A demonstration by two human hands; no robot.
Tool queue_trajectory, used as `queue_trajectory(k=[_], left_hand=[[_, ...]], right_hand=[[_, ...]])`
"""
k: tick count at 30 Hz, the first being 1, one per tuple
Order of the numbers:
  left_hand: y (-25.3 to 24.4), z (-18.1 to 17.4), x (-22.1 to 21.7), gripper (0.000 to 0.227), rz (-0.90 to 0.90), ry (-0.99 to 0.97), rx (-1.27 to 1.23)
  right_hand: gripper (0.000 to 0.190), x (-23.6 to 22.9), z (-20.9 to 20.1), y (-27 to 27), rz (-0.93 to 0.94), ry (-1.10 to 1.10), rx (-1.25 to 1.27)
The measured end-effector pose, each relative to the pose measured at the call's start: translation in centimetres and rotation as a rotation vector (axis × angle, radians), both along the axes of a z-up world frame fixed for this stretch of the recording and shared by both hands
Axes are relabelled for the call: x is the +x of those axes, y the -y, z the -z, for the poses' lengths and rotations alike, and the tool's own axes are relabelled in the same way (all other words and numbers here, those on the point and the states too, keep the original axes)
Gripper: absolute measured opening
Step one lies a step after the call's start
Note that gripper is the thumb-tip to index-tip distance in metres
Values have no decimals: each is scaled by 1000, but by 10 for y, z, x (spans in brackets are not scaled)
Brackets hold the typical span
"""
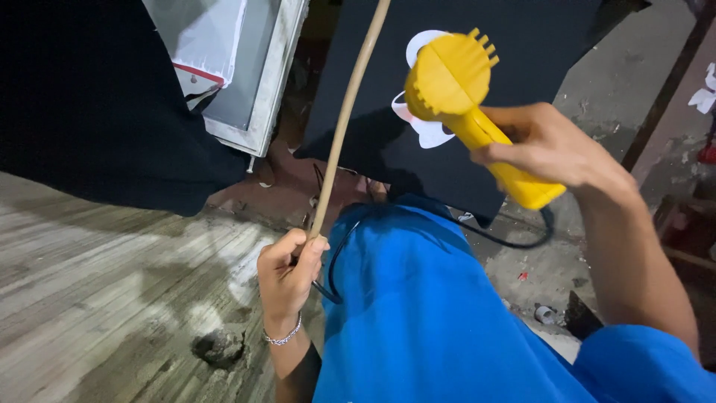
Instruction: The person uses a yellow heat gun to dry a white graphic on a black t-shirt. Another person is seen in the background performing screen printing on a separate t-shirt.
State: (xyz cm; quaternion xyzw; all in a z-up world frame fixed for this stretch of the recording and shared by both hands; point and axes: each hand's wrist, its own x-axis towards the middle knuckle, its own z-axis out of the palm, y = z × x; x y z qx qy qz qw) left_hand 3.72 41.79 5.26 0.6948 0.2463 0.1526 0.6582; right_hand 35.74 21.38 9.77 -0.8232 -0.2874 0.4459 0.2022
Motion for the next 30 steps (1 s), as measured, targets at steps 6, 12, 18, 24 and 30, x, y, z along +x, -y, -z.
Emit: queue_trajectory(k=[6,12,18,24,30], left_hand=[[1,-1,2,26,2,-8,-62],[-1,0,7,25,51,-11,-4],[-2,3,9,24,64,-37,5],[-3,3,10,23,106,-19,6],[-3,0,14,20,106,-19,56]], right_hand=[[69,2,16,28,-55,-55,-45],[67,-9,-8,27,48,-64,-140],[72,-16,0,28,90,-59,-121],[71,-14,7,51,61,-119,-144],[68,-18,8,45,146,-39,-100]])
